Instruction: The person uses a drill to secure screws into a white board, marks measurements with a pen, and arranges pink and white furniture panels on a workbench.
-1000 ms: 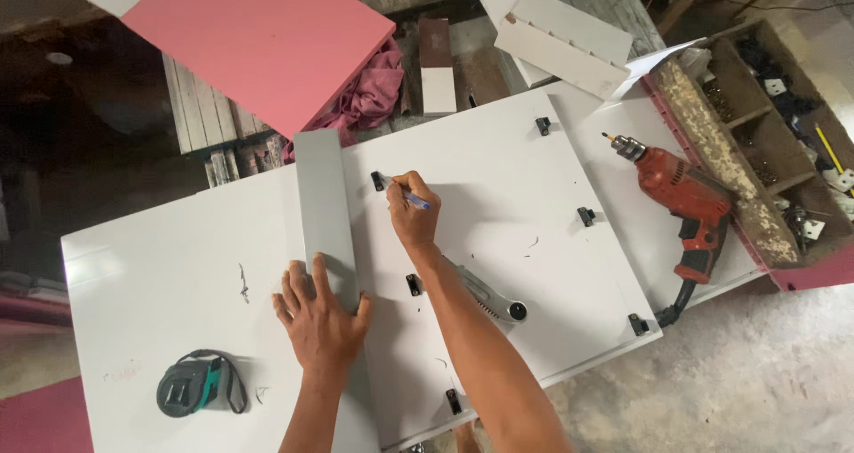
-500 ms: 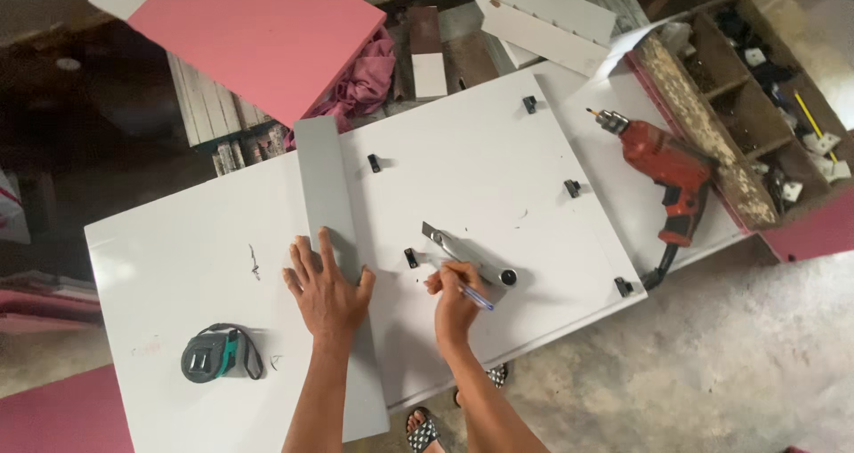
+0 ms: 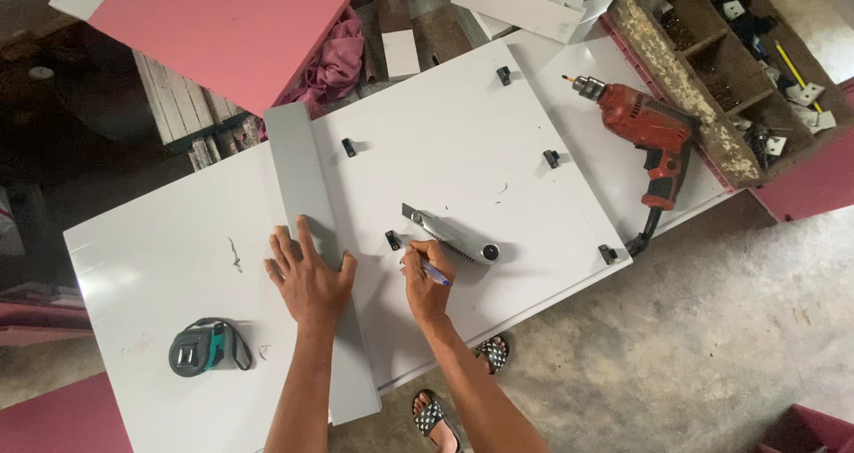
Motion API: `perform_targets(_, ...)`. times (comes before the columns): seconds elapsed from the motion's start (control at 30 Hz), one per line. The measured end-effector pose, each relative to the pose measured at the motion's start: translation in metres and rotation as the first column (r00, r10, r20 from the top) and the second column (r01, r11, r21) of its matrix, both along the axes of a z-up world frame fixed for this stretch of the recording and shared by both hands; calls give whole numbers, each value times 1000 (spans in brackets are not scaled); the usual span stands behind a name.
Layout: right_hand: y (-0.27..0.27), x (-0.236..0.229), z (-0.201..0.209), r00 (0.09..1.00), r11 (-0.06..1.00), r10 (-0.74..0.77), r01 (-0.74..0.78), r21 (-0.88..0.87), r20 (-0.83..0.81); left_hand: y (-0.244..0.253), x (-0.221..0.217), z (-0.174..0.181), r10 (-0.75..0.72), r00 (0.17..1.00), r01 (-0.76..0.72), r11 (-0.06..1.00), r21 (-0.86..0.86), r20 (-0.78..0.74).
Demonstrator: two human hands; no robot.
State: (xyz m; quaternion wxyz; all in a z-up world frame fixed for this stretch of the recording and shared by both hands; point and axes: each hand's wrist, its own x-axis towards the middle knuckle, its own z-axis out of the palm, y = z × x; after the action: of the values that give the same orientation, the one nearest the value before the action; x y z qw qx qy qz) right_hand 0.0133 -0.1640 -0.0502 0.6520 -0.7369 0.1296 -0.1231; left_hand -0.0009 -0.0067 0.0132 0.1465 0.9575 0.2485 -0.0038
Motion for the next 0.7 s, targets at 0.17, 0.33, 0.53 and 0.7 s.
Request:
perform_targets(0.17, 1, -1, -12, 1000, 1000, 14, -14, -8, 28, 2, 0, -1, -6, 1000, 6, 1000, 27, 14)
perform_targets(0.33, 5, -1, -13, 994, 997, -1, 9, -72, 109, 2, -1, -1, 8, 1000, -8, 1000, -4, 6)
perform_targets(0.53, 3, 0, -9, 994, 992, 15, -1, -127, 105, 2, 0, 7, -6, 1000, 7, 999, -31, 30)
perform_targets(0.7, -3, 3, 50, 996, 992, -33, 42, 121, -79, 0, -2, 7, 9, 1000, -9, 1000, -29, 19)
